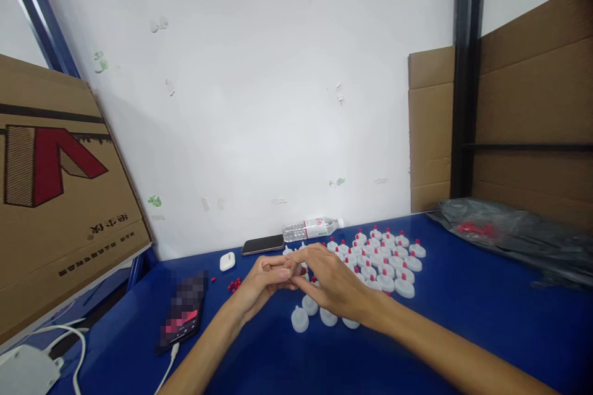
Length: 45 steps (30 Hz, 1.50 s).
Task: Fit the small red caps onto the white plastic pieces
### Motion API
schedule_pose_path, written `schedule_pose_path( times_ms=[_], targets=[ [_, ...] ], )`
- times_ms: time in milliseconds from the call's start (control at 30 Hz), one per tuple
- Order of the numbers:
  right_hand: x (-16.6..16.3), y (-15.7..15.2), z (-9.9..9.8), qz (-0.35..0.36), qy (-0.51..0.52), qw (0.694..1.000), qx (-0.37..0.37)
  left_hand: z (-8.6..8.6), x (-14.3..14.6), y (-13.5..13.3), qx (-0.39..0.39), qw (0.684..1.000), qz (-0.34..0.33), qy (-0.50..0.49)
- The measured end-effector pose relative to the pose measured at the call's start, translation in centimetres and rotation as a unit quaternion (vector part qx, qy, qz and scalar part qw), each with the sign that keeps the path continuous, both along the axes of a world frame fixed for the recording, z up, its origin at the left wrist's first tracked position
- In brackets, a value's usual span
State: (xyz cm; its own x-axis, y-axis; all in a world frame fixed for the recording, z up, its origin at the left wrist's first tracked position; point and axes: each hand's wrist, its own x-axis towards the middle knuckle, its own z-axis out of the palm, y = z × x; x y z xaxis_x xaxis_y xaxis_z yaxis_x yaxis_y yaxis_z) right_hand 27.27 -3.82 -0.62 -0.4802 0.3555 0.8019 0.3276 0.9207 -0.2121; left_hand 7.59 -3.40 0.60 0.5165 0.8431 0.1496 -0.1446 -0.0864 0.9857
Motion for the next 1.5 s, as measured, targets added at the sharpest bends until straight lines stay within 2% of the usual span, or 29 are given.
schedule_pose_path(
  times_ms=[167, 300, 367, 433, 500, 567, 633, 700, 833, 900, 1000, 1133, 1267, 1400, 1500],
  targets=[
    [0.4, 0.4, 0.4, 0.000, -0.001, 1.000, -0.007, -0.7, 0.0, 0.3, -0.017, 1.000, 0.000, -0.003],
    [1.4, 1.3, 1.6, -0.054, -0.020, 0.998, -0.024, -1.1, 0.3, 0.9, -0.059, 0.998, 0.016, -0.003],
    [2.2, 1.7, 2.4, -0.076, -0.031, 0.995, -0.058, -1.2, 0.2, 1.3, -0.028, 0.997, 0.070, 0.031],
    [3.1, 2.1, 2.9, -0.062, -0.064, 0.990, -0.107, -1.1, -0.4, 1.8, 0.050, 0.981, 0.157, 0.106],
    [3.9, 2.3, 3.2, -0.030, -0.113, 0.981, -0.154, -1.0, -1.3, 2.2, 0.165, 0.926, 0.248, 0.234],
    [4.6, 2.5, 3.2, -0.010, -0.153, 0.971, -0.184, -0.8, -2.3, 2.5, 0.287, 0.820, 0.315, 0.382],
    [4.9, 2.5, 3.1, -0.006, -0.182, 0.963, -0.197, -0.5, -3.4, 2.8, 0.351, 0.717, 0.351, 0.490],
    [5.1, 2.6, 2.9, -0.010, -0.205, 0.957, -0.203, -0.1, -4.5, 3.0, 0.355, 0.653, 0.373, 0.555],
    [4.9, 2.5, 2.8, -0.016, -0.248, 0.939, -0.237, 0.8, -7.0, 3.6, 0.286, 0.561, 0.413, 0.658],
    [4.9, 2.4, 2.9, -0.022, -0.262, 0.929, -0.261, 1.2, -8.6, 3.8, 0.250, 0.526, 0.420, 0.696],
    [4.8, 2.1, 3.0, -0.036, -0.274, 0.921, -0.276, 1.6, -10.9, 4.0, 0.218, 0.511, 0.415, 0.720],
    [4.6, 2.0, 3.0, -0.047, -0.281, 0.922, -0.260, 1.4, -12.8, 4.1, 0.184, 0.521, 0.382, 0.741],
    [4.5, 2.2, 2.7, -0.072, -0.286, 0.929, -0.224, 0.5, -13.2, 4.4, 0.170, 0.524, 0.354, 0.755],
    [4.6, 2.2, 2.7, -0.098, -0.298, 0.932, -0.181, -0.4, -13.2, 4.8, 0.172, 0.510, 0.351, 0.766],
    [4.6, 1.8, 3.1, -0.099, -0.268, 0.944, -0.162, -0.7, -13.2, 4.9, 0.171, 0.502, 0.348, 0.773]
  ],
)
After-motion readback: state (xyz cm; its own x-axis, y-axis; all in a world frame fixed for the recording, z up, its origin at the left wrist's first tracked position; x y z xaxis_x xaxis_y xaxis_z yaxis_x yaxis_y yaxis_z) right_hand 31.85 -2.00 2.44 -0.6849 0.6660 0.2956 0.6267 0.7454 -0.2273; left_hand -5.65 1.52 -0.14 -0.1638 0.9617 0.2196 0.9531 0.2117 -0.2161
